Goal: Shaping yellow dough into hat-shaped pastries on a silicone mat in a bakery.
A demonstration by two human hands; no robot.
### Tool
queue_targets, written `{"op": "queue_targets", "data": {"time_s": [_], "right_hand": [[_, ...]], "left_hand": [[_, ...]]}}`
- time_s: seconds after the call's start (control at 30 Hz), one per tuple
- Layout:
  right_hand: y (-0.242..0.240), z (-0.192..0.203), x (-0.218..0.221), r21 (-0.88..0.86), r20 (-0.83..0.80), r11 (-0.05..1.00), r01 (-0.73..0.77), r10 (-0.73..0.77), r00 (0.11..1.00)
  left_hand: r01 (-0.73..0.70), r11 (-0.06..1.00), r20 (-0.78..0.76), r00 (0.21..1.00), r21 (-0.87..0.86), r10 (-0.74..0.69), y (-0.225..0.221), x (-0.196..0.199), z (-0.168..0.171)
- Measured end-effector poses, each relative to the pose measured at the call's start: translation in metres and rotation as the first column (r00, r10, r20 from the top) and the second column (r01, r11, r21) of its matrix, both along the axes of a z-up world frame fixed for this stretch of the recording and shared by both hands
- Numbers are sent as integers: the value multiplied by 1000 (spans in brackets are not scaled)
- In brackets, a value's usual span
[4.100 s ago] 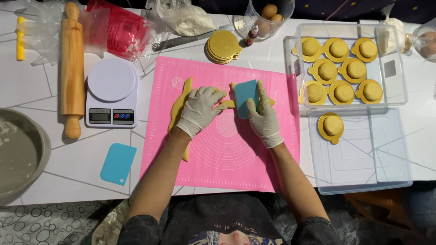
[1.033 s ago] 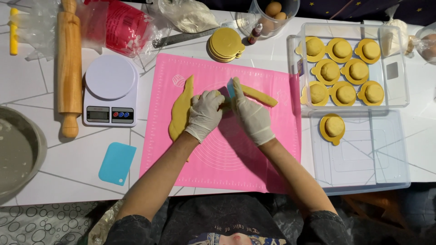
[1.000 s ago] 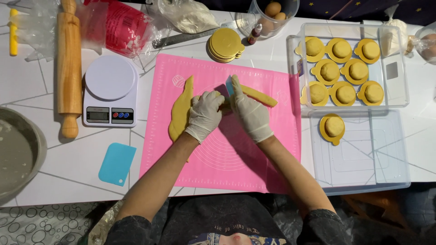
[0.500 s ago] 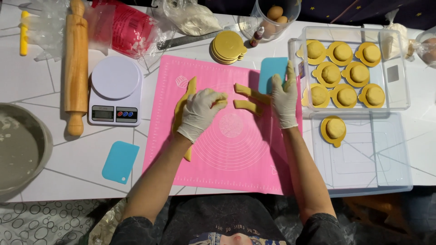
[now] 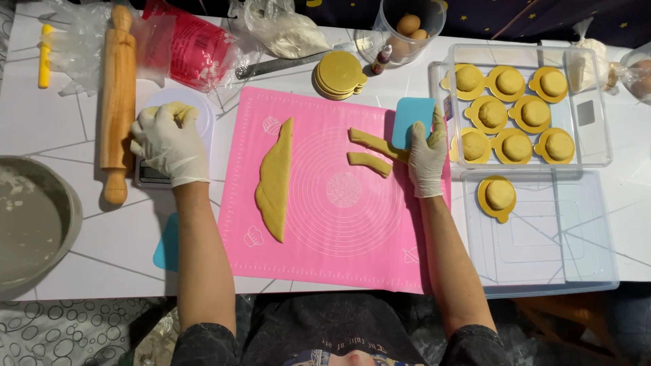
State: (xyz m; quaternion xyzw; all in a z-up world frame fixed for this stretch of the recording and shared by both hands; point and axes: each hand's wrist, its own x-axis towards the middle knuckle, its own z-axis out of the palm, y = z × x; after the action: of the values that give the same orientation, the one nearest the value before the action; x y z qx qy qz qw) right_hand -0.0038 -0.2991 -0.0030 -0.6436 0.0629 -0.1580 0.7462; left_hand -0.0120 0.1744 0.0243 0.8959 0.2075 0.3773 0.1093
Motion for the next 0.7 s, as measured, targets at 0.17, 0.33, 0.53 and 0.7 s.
{"op": "queue_targets", "data": {"time_s": [0.17,0.33,0.53,0.7], "right_hand": [[-5,-6,2,23,-15,1000,6,-6,1000],[-2,0,0,32,-12,999,7,-6,1000],[-1,7,-4,-32,-18,999,-3,2,1000],[6,20,-11,-62,15,998,-9,10,1000]], "left_hand": [[-94,995,-105,990,-41,89,-16,-6,19],[151,984,-57,988,96,-146,-101,-15,42],[706,705,-267,667,-69,-695,-233,-24,-41],[755,656,-369,609,-1,-702,-261,-23,-56]]}}
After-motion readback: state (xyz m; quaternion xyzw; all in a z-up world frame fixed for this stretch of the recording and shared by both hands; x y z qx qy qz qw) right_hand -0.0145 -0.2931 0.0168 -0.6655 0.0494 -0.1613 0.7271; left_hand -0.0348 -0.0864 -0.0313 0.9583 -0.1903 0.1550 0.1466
